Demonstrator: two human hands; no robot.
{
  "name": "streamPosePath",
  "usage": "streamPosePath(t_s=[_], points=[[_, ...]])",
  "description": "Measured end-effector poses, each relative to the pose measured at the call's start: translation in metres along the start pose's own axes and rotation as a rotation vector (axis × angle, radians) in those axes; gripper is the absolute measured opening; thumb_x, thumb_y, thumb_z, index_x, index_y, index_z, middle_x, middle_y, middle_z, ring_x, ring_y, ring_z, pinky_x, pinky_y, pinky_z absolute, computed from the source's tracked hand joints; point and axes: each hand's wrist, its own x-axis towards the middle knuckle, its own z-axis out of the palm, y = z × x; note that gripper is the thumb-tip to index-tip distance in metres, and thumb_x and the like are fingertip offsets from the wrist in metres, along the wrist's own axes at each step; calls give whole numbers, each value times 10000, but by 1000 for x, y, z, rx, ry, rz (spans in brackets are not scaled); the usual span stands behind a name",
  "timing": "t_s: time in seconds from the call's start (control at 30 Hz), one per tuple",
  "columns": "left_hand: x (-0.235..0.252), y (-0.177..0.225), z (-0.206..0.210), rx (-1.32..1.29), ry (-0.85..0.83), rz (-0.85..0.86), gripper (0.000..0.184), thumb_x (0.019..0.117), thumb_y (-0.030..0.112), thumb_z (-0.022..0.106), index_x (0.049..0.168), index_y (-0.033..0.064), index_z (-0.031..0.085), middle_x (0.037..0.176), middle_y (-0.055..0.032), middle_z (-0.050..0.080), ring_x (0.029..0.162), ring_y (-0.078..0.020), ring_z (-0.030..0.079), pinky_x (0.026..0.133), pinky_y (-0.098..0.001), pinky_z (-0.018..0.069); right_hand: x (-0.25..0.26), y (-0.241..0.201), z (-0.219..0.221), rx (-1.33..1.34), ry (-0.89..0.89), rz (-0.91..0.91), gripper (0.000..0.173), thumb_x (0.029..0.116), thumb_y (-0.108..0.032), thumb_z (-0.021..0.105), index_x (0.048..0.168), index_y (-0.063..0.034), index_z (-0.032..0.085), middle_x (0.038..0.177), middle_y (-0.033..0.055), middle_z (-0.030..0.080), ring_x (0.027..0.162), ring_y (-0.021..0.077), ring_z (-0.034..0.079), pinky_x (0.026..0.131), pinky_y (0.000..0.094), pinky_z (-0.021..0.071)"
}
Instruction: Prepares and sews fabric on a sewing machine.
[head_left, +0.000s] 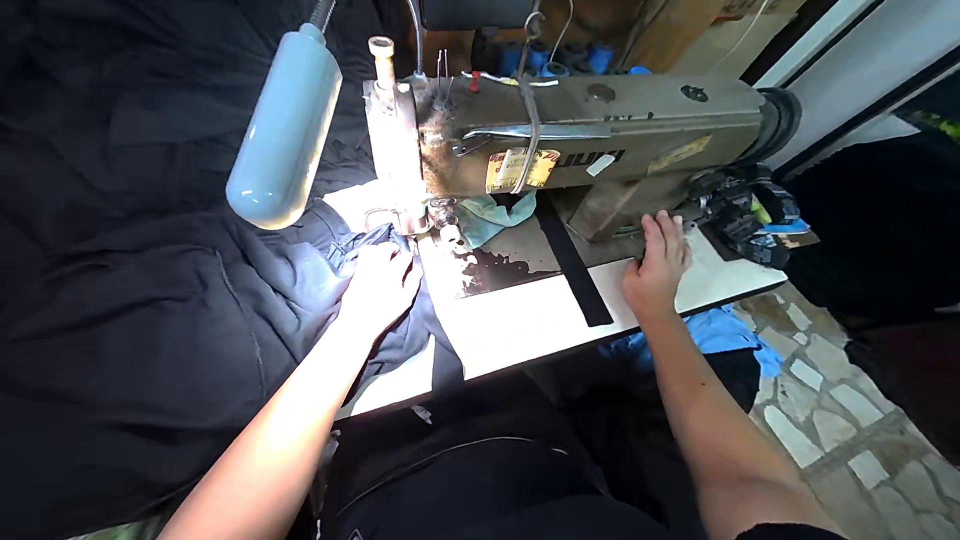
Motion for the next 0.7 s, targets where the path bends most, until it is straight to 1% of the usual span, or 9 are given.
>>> streamPosePath(t_s=[0.13,0.2,0.27,0.33,0.43,0.5,0.6,0.63,0.7], points=[[2,0,0,0,9,-2,299,975,169,605,1095,-75,732,1125,-321,663,1123,-505,620,1004,-612,452,0,5,2,27,34,-27,634,831,88,529,1461,16,506,1580,284,396,1489,522,299,1142,715,252],[3,-1,1,2,8,-11,304,982,174,605,1108,-73,731,1143,-326,660,1132,-508,617,1012,-617,445,1,4,2,1,6,0,568,846,100,524,1406,15,564,1518,291,471,1436,530,384,1136,676,318],[4,-2,1,2,-4,-20,307,994,173,599,1121,-75,729,1153,-330,655,1137,-508,614,1019,-618,438,5,-2,-5,-60,-161,78,457,881,121,565,1323,33,633,1381,312,571,1289,546,518,1044,679,413],[4,-1,0,-9,-12,-23,302,996,175,599,1104,-74,732,1160,-329,654,1148,-506,608,1025,-618,429,13,-6,-12,-103,-301,118,419,903,116,588,1310,35,648,1350,304,593,1232,545,556,999,695,426],[3,-2,1,-7,5,-9,295,986,172,604,1084,-73,738,1151,-327,657,1140,-509,610,1015,-622,435,24,-17,-31,-49,-191,107,443,902,129,533,1328,51,625,1419,318,552,1342,545,485,1063,723,356],[4,-2,2,-1,-1,-8,302,996,174,598,1107,-73,732,1162,-328,652,1148,-511,604,1025,-620,426,26,-38,-43,70,-73,114,416,930,115,483,1326,79,606,1426,307,557,1356,477,514,1092,643,386],[3,-4,3,10,-5,-4,323,1001,169,591,1177,-73,713,1191,-340,638,1161,-519,595,1032,-625,424,-4,-102,-49,319,-163,-37,324,972,53,495,1280,83,595,1286,261,622,1005,297,678,842,413,579],[3,-5,3,30,-23,7,329,1002,162,583,1192,-81,699,1203,-345,631,1170,-522,592,1033,-628,425,-23,-128,-44,466,-239,-152,267,942,61,539,1189,90,635,1187,243,657,925,252,682,781,382,585],[-1,-3,-2,82,-118,15,369,1023,159,552,1269,-100,645,1304,-354,591,1252,-523,558,1080,-630,406,-62,-177,-32,630,-524,-417,205,883,15,637,1063,31,735,1094,164,724,948,248,724,803,426,609]])
